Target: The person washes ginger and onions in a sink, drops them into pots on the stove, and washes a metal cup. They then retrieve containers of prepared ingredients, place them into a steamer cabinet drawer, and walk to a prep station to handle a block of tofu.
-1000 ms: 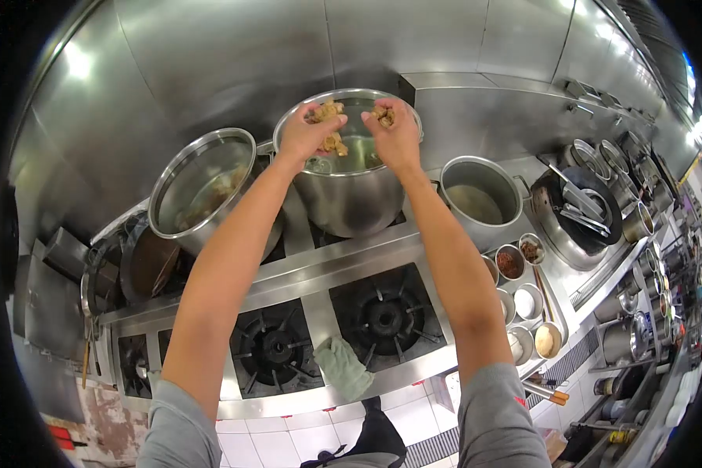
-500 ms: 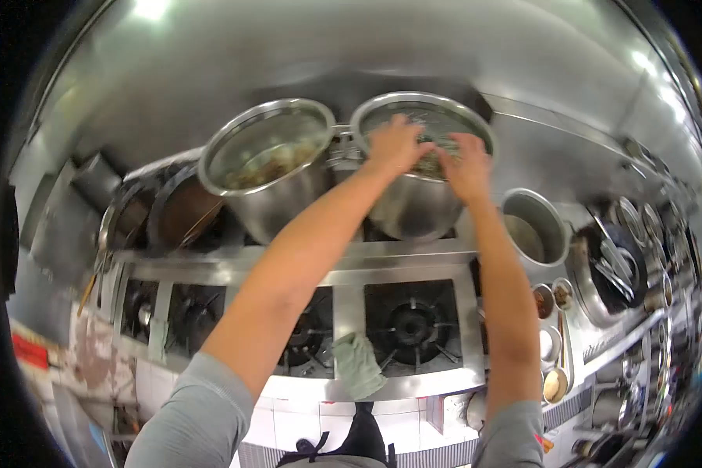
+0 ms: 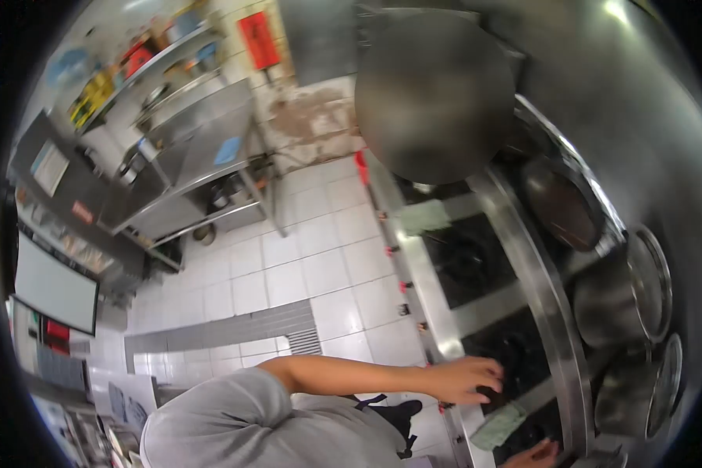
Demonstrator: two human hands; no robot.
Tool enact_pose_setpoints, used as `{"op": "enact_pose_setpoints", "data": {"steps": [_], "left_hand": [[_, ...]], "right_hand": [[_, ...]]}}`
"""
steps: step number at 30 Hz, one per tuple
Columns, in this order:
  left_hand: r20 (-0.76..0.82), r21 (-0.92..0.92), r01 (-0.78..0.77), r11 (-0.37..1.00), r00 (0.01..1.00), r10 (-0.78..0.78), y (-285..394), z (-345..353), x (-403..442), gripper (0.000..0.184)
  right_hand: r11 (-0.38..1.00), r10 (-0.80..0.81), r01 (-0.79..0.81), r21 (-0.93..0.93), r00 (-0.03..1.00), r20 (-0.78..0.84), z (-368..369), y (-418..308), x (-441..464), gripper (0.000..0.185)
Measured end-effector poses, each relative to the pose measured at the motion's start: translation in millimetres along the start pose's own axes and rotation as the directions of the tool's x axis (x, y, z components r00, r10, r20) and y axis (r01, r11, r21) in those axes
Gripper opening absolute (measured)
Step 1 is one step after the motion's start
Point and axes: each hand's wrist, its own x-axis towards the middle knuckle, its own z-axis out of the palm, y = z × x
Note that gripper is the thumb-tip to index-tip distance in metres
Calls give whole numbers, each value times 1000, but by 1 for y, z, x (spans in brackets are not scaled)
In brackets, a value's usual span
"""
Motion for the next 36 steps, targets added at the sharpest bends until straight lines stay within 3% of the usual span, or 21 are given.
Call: {"op": "enact_pose_setpoints", "data": {"steps": [2,4,6,8,11,17,20,22,24,28,30,34,36], "left_hand": [[-145,105,258,961,960,-241,-19,-56,-98,31],[-330,146,456,878,859,-391,-8,-113,-175,32],[-479,96,546,832,758,-442,13,-169,-226,33],[-630,-48,660,750,562,-535,29,-210,-272,34],[-755,-51,671,739,459,-469,31,-263,-337,33],[-897,-156,748,645,166,-409,55,-368,-490,31],[-900,-274,791,546,-12,-435,68,-409,-578,32],[-887,-342,842,417,-144,-439,76,-427,-640,32],[-838,-517,776,361,-373,-398,92,-435,-684,31],[-788,-615,674,409,-538,-299,130,-470,-738,28],[-721,-656,575,489,-670,-179,140,-487,-765,27],[-650,-666,479,572,-749,-130,159,-573,-814,27],[-739,-629,639,443,-669,-84,169,-647,-845,27]], "right_hand": [[990,6,-28,141,988,155,28,-64,-56,36],[905,24,-225,361,874,486,74,-115,-110,31],[838,-297,-25,545,817,495,108,-196,-144,29],[759,-528,72,647,650,547,128,-277,-163,28],[620,-702,166,767,554,448,159,-388,-191,27],[541,-741,-8,841,468,482,215,-573,-277,25],[467,-839,51,883,340,424,246,-659,-335,24],[376,-905,-21,926,205,372,260,-730,-384,25],[297,-948,-31,954,109,299,259,-808,-428,26],[212,-975,-149,966,-101,198,227,-972,-515,29],[61,-989,-213,975,-142,31,207,-1048,-561,29],[-15,-952,-284,959,-288,-100,155,-1178,-658,30],[-109,-925,-294,950,-320,-205,147,-1232,-720,32]]}}
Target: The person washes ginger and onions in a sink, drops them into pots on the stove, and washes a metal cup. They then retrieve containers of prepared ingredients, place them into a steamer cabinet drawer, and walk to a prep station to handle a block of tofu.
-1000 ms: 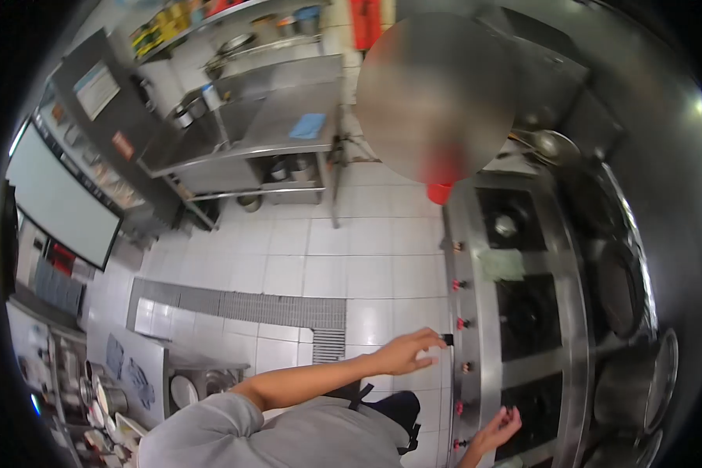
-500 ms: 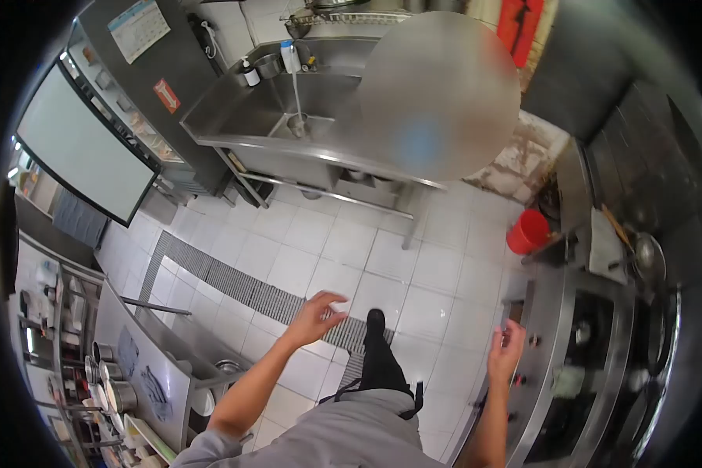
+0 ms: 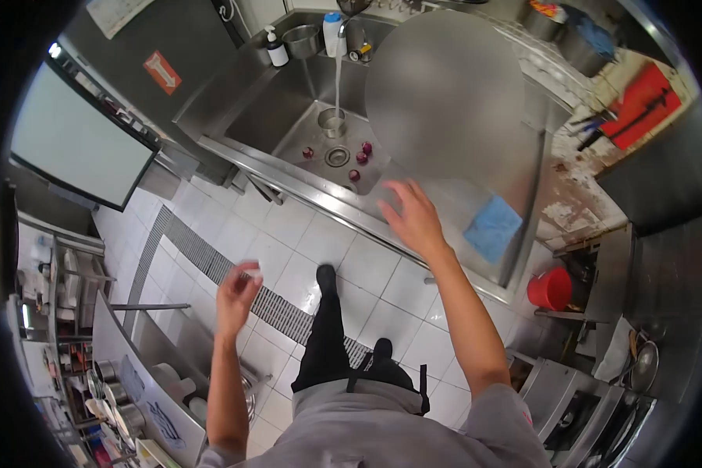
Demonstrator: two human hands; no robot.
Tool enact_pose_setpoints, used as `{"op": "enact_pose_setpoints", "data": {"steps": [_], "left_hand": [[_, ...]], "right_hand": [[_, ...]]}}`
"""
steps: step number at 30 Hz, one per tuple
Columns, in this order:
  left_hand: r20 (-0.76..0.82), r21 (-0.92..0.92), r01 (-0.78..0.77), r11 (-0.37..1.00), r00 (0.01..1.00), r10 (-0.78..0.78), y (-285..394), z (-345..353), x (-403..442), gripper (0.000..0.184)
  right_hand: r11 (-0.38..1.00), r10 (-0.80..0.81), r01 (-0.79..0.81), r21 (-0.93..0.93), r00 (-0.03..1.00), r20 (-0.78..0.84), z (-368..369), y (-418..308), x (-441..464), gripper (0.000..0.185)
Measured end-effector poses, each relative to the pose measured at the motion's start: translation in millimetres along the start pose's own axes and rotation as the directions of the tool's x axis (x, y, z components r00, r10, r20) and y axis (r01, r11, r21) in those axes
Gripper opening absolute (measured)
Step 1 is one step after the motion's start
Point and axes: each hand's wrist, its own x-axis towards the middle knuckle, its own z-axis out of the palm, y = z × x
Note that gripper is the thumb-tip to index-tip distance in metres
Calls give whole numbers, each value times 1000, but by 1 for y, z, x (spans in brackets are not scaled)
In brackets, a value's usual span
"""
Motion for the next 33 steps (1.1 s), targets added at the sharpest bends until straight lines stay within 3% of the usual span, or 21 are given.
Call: {"op": "enact_pose_setpoints", "data": {"steps": [4,6,8,11,12,13,15,17,19,21,22,23,25,27,29,31,33], "left_hand": [[113,-26,-366,930,923,367,2,25,218,31],[224,65,-300,952,934,279,-8,50,344,33],[228,243,-275,930,948,221,-65,89,463,36],[335,660,-172,731,939,-81,-172,147,575,37],[367,745,-145,651,904,-219,-191,164,590,39],[376,739,-142,658,898,-229,-203,177,599,39],[298,707,55,705,881,-367,-227,199,602,39],[303,731,37,682,877,-372,-261,215,598,37],[302,757,8,654,883,-359,-295,227,608,34],[301,701,-70,710,931,-205,-334,239,610,26],[311,699,-72,712,927,-211,-344,243,609,26],[305,593,-31,804,933,-190,-351,246,610,22],[203,247,42,968,975,-94,-356,257,605,18],[227,216,34,976,970,-84,-331,262,612,18],[214,217,31,976,974,-78,-295,264,614,17],[262,53,-7,999,965,-8,-258,274,623,18],[208,41,-212,976,958,200,-216,304,633,20]], "right_hand": [[989,109,-121,85,986,127,86,49,124,35],[964,265,-262,-45,932,248,143,105,176,38],[919,394,-348,-187,837,378,199,165,210,39],[866,487,-366,-341,772,408,297,255,203,39],[843,530,-397,-362,728,435,319,267,193,39],[812,571,-420,-405,711,409,334,265,190,39],[763,632,-458,-456,674,381,368,272,189,39],[784,535,-402,-473,824,187,395,290,181,45],[752,571,-400,-524,792,214,421,341,166,46],[719,608,-396,-571,756,241,424,368,157,47],[692,643,-595,-409,765,-26,421,377,157,48],[663,668,-724,-192,687,-287,420,385,161,48],[646,692,-752,-128,648,-317,405,379,199,52],[628,715,-776,-59,605,-349,394,370,241,56],[534,720,-751,-389,645,-257,403,360,270,61],[510,746,-761,-401,623,-234,414,357,277,63],[506,763,-772,-384,609,-219,427,361,273,66]]}}
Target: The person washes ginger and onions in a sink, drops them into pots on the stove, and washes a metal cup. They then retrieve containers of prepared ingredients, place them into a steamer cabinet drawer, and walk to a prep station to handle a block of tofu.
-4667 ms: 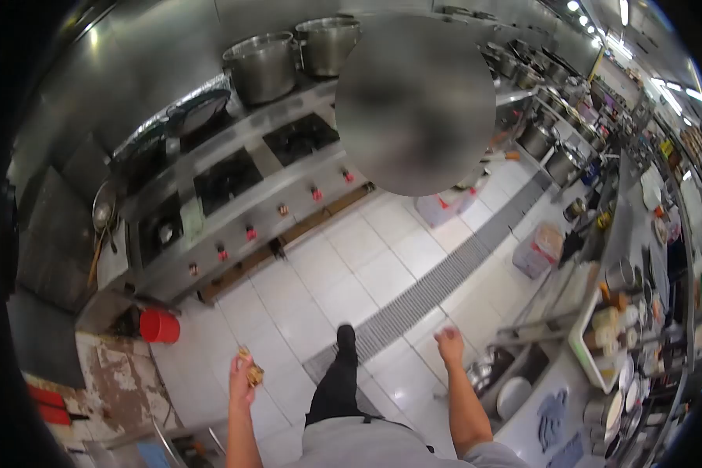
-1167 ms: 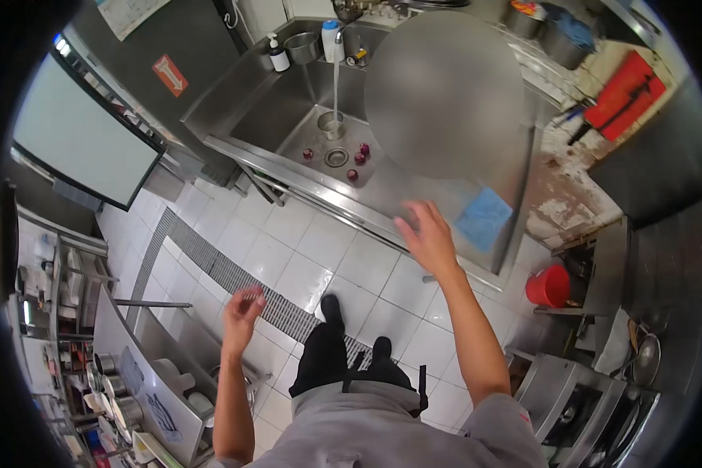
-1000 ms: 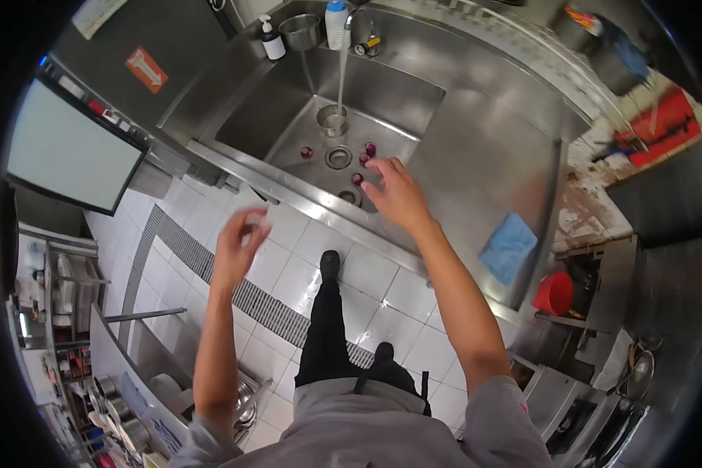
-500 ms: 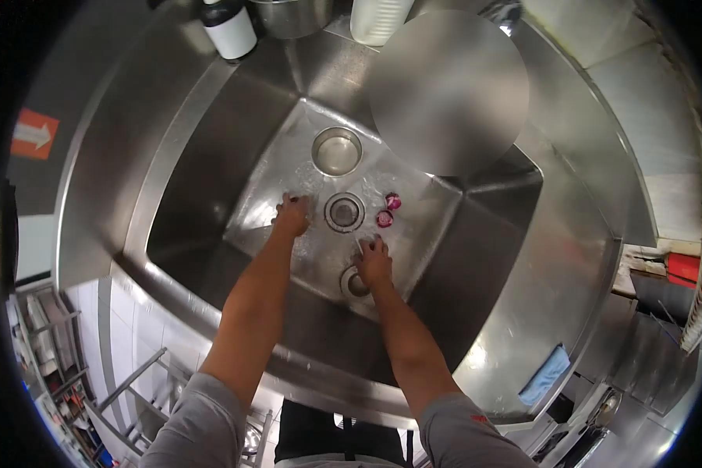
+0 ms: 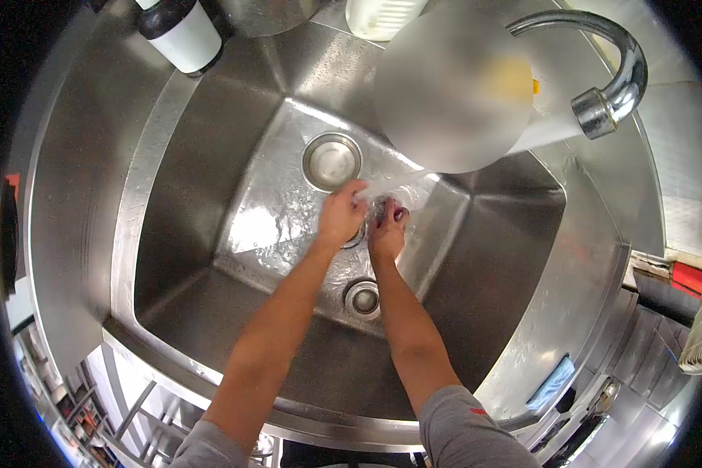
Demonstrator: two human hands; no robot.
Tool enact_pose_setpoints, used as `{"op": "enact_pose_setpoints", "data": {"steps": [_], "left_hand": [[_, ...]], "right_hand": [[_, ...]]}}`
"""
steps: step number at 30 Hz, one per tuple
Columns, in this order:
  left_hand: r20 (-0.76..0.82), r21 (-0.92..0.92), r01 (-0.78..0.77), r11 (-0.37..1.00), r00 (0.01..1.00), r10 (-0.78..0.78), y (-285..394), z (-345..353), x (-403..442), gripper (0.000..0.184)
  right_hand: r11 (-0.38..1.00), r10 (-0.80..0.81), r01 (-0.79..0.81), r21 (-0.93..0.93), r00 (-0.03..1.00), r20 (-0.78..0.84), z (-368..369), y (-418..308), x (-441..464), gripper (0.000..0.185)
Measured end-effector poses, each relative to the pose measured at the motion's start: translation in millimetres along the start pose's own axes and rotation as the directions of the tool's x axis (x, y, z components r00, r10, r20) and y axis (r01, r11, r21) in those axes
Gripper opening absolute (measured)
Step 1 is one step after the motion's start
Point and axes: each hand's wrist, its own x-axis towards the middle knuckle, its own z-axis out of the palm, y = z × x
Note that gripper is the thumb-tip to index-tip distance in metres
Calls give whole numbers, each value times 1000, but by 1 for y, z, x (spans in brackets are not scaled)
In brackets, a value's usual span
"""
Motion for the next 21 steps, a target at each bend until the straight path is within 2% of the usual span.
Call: {"op": "enact_pose_setpoints", "data": {"steps": [1,2,3,4,5,6,7,9,10,11,12,13,14,15,16,17,19,21], "left_hand": [[2,1,-2,1000,1000,2,3,13,5,20],[221,-311,263,913,955,-199,1,27,9,21],[475,-517,532,671,830,-293,1,32,12,22],[503,-549,593,589,797,-334,0,32,8,26],[502,-551,592,588,798,-333,-3,29,3,26],[458,-610,662,436,743,-487,-17,30,-1,25],[429,-664,697,271,652,-625,-23,26,-6,25],[449,-690,677,256,678,-582,-33,8,-10,25],[462,-719,655,232,700,-544,-31,-1,-9,24],[456,-721,649,241,707,-541,-26,-5,-4,24],[378,-745,594,302,750,-543,-16,-12,2,24],[302,-760,540,360,785,-541,-6,-18,7,23],[271,-755,508,414,817,-509,2,-22,13,24],[266,-756,498,424,826,-496,11,-25,21,24],[152,-722,438,536,856,-494,20,-28,29,25],[39,-670,376,640,879,-475,31,-31,36,26],[53,-673,369,641,888,-456,57,-44,45,28],[74,-634,392,666,889,-452,76,-48,45,29]], "right_hand": [[1000,2,-2,1,1000,-1,8,8,-3,66],[995,-73,75,58,996,-47,13,19,-10,64],[981,-147,157,111,984,-98,16,26,-9,63],[981,-151,161,111,983,-101,17,33,-4,63],[986,-58,75,146,991,-122,16,41,2,61],[983,37,-10,184,989,-142,14,48,11,59],[983,41,-13,185,988,-147,10,54,19,59],[931,22,-27,364,1000,19,5,57,47,60],[837,40,-139,530,980,193,3,50,58,53],[833,34,-133,538,981,189,2,43,64,53],[653,7,-256,712,943,332,-24,8,55,53],[432,-54,-394,811,887,459,-47,-24,41,52],[429,-54,-392,814,888,456,-62,-49,28,52],[330,-101,-352,876,910,403,-76,-76,21,49],[221,-143,-303,927,930,338,-85,-94,17,46],[206,-148,-285,936,937,318,-95,-105,14,46],[-71,-94,-469,880,882,463,-108,-115,14,51],[-107,-110,-430,896,901,419,-124,-115,10,57]]}}
